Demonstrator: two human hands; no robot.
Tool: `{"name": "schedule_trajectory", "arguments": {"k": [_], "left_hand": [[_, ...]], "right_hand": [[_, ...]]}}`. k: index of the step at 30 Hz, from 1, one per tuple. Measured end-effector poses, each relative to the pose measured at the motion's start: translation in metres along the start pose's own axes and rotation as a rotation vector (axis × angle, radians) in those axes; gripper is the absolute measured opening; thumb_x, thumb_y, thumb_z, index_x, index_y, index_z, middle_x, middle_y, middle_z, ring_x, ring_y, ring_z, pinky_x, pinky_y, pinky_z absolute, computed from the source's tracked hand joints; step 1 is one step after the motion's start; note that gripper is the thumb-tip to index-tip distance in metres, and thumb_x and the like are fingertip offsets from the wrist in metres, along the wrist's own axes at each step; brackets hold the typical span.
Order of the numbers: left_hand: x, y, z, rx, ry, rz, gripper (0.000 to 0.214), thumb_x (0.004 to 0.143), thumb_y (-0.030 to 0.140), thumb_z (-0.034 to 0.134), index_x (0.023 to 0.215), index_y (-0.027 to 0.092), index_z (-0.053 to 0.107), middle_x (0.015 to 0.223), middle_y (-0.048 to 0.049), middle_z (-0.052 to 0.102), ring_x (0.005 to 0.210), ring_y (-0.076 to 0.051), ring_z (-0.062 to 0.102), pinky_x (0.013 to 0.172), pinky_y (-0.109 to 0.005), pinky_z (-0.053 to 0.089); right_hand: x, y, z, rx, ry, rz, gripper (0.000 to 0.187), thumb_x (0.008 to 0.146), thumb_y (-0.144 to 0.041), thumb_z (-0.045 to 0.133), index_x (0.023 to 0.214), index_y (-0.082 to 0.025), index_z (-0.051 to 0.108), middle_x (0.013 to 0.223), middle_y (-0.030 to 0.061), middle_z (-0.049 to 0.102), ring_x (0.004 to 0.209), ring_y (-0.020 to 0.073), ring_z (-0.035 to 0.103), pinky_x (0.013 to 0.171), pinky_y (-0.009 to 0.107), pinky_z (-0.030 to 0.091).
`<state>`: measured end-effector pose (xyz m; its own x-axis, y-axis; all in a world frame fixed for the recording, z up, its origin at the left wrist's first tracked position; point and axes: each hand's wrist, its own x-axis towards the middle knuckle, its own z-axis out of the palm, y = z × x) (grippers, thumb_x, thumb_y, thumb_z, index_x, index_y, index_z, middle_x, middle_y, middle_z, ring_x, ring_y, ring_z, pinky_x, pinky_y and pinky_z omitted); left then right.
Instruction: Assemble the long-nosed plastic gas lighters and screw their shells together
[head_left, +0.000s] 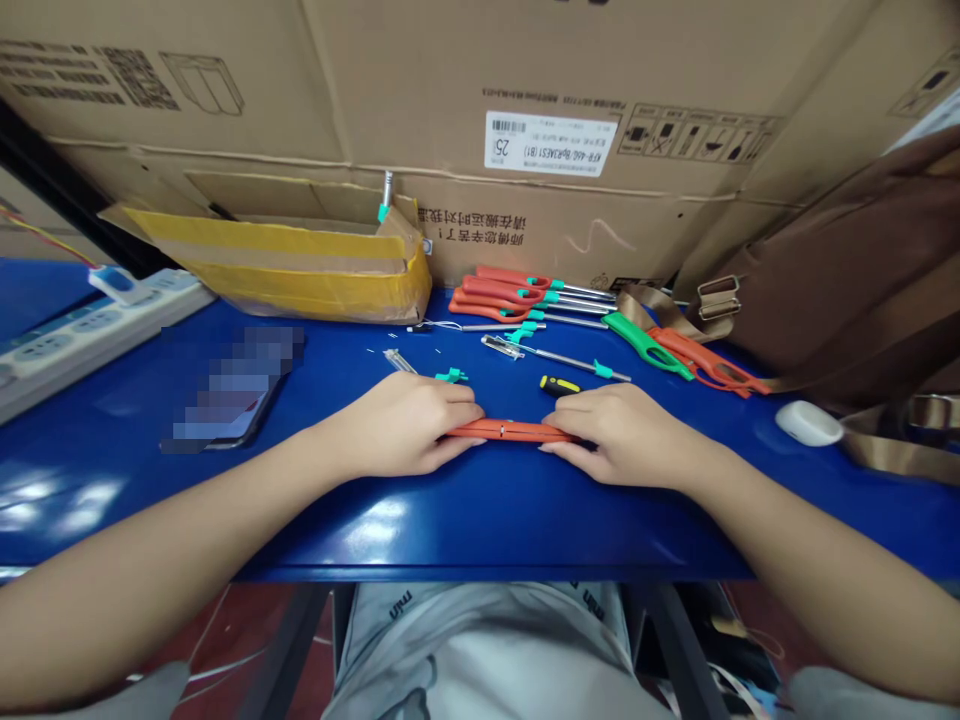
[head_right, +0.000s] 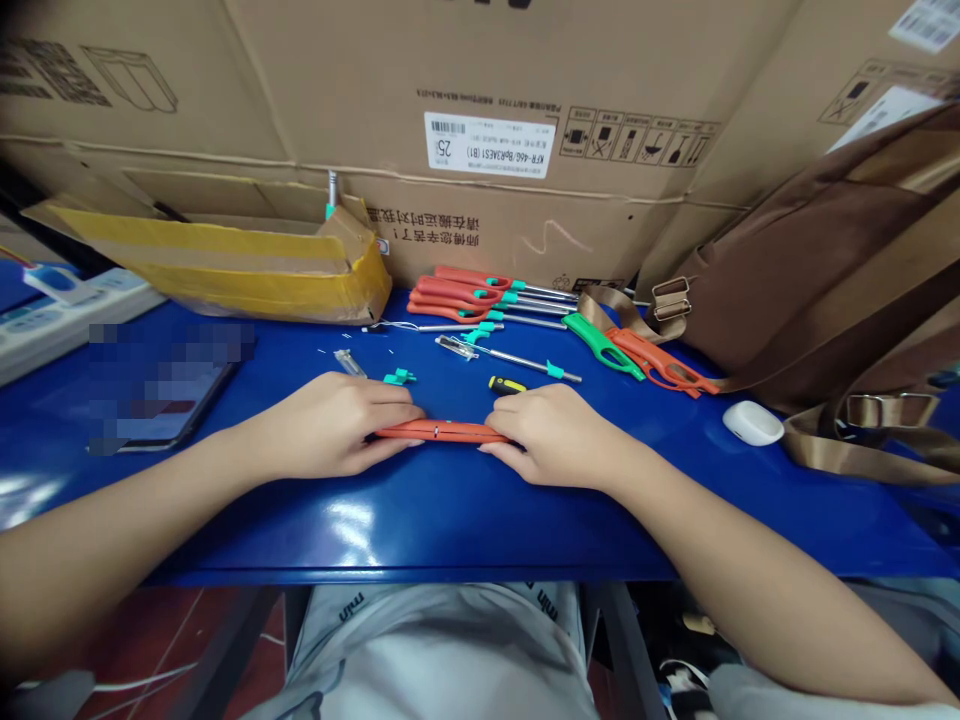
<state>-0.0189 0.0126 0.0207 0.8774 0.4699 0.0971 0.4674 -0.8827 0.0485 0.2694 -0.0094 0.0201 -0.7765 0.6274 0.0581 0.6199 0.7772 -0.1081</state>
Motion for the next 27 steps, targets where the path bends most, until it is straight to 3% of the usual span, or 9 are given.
{"name": "schedule_trajectory", "arguments": {"k": [8,14,17,20,27], "left_hand": [[0.0003,0.0031,-0.0017,-0.081,-0.035,-0.017,0.026,0.1,0.033,0.051,0.109,0.02,0.071,0.094,-0.0031,0.072,0.082,-0.021,0.071,0.07,-0.032,0.051],[0.0018,0.0008,0.0007,-0.01,-0.018,-0.059,0.026,0.1,0.031,0.053,0.116,0.021,0.07,0.101,-0.0038,0.072,0.087,-0.022,0.071,0.073,-0.032,0.051],[0.0024,-0.0001,0.0022,-0.005,-0.013,-0.079,0.031,0.1,0.04,0.055,0.121,0.022,0.068,0.105,-0.0041,0.071,0.089,-0.022,0.071,0.072,-0.031,0.05],[0.0034,0.0,0.0038,-0.07,-0.004,-0.101,0.035,0.098,0.047,0.056,0.121,0.023,0.067,0.109,-0.003,0.07,0.093,-0.021,0.071,0.072,-0.029,0.049],[0.0071,0.0018,0.0067,-0.161,-0.003,-0.146,0.025,0.091,0.04,0.065,0.109,0.022,0.067,0.105,-0.0006,0.07,0.088,-0.018,0.068,0.068,-0.026,0.045]], "right_hand": [[-0.0004,-0.0008,-0.0008,0.027,0.022,-0.017,0.027,0.1,-0.034,0.054,0.096,-0.017,0.074,0.082,0.0046,0.071,0.074,0.0188,0.065,0.07,0.031,0.042],[0.0017,0.0019,-0.0034,0.153,0.018,0.062,0.027,0.098,-0.04,0.057,0.111,-0.022,0.072,0.099,0.0042,0.077,0.089,0.0199,0.071,0.074,0.029,0.044],[0.002,0.0031,-0.0035,0.181,0.025,0.069,0.025,0.098,-0.034,0.056,0.116,-0.024,0.07,0.105,0.0042,0.077,0.092,0.0197,0.071,0.075,0.029,0.044],[0.0021,0.004,-0.0029,0.183,0.039,0.063,0.02,0.099,-0.035,0.055,0.108,-0.023,0.069,0.095,0.0024,0.075,0.082,0.0171,0.068,0.07,0.028,0.042],[0.0009,0.0047,-0.002,0.113,-0.023,-0.019,0.009,0.095,-0.03,0.059,0.097,-0.022,0.064,0.093,0.0011,0.067,0.08,0.0162,0.06,0.069,0.027,0.039]]}}
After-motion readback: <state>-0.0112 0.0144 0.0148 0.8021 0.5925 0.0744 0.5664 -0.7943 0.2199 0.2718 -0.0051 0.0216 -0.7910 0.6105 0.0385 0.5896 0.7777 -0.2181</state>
